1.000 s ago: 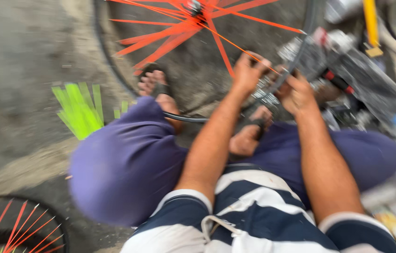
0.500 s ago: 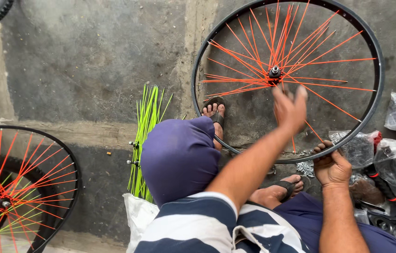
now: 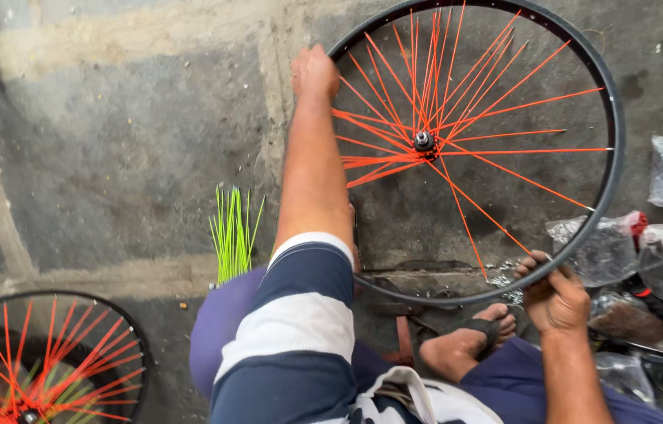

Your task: The person sits on the ground lacing a bicycle wheel, threading orange spokes through the hub and rim and securing them with nipple hardware, working around the rim section by section. A second partially laced wheel and a bundle of green spokes lie nearby on the floor.

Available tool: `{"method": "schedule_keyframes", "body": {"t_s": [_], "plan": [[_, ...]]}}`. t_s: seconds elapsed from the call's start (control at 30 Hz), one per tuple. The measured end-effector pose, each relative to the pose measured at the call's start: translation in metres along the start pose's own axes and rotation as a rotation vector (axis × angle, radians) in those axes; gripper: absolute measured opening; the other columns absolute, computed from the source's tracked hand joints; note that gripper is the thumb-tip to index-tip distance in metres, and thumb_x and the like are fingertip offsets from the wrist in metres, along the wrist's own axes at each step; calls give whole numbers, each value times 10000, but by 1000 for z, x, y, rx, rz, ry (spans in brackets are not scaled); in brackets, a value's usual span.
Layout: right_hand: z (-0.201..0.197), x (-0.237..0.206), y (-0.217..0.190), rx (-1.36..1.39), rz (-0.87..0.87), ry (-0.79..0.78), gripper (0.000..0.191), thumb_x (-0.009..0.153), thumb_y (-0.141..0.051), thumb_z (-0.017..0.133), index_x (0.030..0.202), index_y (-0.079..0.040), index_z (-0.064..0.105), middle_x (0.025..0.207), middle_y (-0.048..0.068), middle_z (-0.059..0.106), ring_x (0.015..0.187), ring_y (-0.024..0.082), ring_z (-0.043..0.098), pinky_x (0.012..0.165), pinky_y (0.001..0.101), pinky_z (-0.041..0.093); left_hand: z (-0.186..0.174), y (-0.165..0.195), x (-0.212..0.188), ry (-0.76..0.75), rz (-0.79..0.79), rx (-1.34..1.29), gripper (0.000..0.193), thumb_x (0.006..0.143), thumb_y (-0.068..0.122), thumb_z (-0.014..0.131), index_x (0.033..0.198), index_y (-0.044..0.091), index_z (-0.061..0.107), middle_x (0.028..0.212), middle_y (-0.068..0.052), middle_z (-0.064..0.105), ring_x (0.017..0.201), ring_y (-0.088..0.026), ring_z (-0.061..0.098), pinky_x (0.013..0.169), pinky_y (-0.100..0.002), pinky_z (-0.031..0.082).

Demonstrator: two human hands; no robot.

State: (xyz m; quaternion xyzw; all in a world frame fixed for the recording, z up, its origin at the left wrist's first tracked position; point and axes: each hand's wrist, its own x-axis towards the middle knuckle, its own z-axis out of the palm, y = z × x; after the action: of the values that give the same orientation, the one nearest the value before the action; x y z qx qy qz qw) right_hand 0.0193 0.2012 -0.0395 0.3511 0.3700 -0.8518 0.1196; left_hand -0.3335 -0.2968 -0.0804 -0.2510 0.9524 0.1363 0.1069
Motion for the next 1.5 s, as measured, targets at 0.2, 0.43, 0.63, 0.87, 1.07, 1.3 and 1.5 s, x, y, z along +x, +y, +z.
{"method": "schedule_keyframes", "body": {"t_s": [0.2,0.43,0.63,0.87,1.07,1.3,1.5], "plan": [[-8,-6,6,63,21,67,221,1043,-67,614,1204,66,685,1177,178,704,1109,309,666,1058,474,501,16,-26,31,-130,106,-137,229,809,94,668,991,140,798,1061,-170,734,1031,-353,696,916,-439,542],[-7,-2,6,74,21,83,221,1053,-69,621,1200,84,682,1130,198,694,1112,315,658,1063,484,493,26,-42,47,-239,161,-200,313,800,121,699,1102,165,769,1093,-156,729,1059,-324,692,929,-413,529],[1,-3,5,30,13,141,212,1066,-67,605,1210,74,670,1191,190,685,1107,307,656,1066,482,492,36,-44,48,-199,94,-201,330,804,83,673,1103,169,782,1117,-153,735,1083,-309,697,943,-406,533],[4,-2,5,3,1,172,198,1083,-81,604,1205,61,667,1173,185,676,1089,307,651,1049,483,501,25,-43,43,-211,66,-214,280,815,104,690,1078,135,784,1132,-165,734,1118,-313,688,961,-401,532],[-3,2,5,-41,-14,191,216,1104,-110,587,1230,53,652,1164,179,671,1070,315,640,1013,488,498,30,-40,61,-296,93,-157,324,780,104,705,1090,160,778,1148,-151,720,1117,-318,674,956,-403,523],[-4,7,4,-4,-7,162,220,1097,-112,587,1218,54,665,1174,175,668,1087,316,634,1015,491,488,42,6,64,-116,237,-260,313,769,104,733,1076,153,762,1091,-142,742,1075,-337,685,935,-430,530],[-8,10,3,16,9,172,227,1080,-106,610,1214,70,663,1162,186,670,1079,320,638,1017,494,491,46,34,66,-89,211,-242,307,828,75,649,1077,201,778,1092,-158,731,1082,-358,676,930,-450,529]]}}
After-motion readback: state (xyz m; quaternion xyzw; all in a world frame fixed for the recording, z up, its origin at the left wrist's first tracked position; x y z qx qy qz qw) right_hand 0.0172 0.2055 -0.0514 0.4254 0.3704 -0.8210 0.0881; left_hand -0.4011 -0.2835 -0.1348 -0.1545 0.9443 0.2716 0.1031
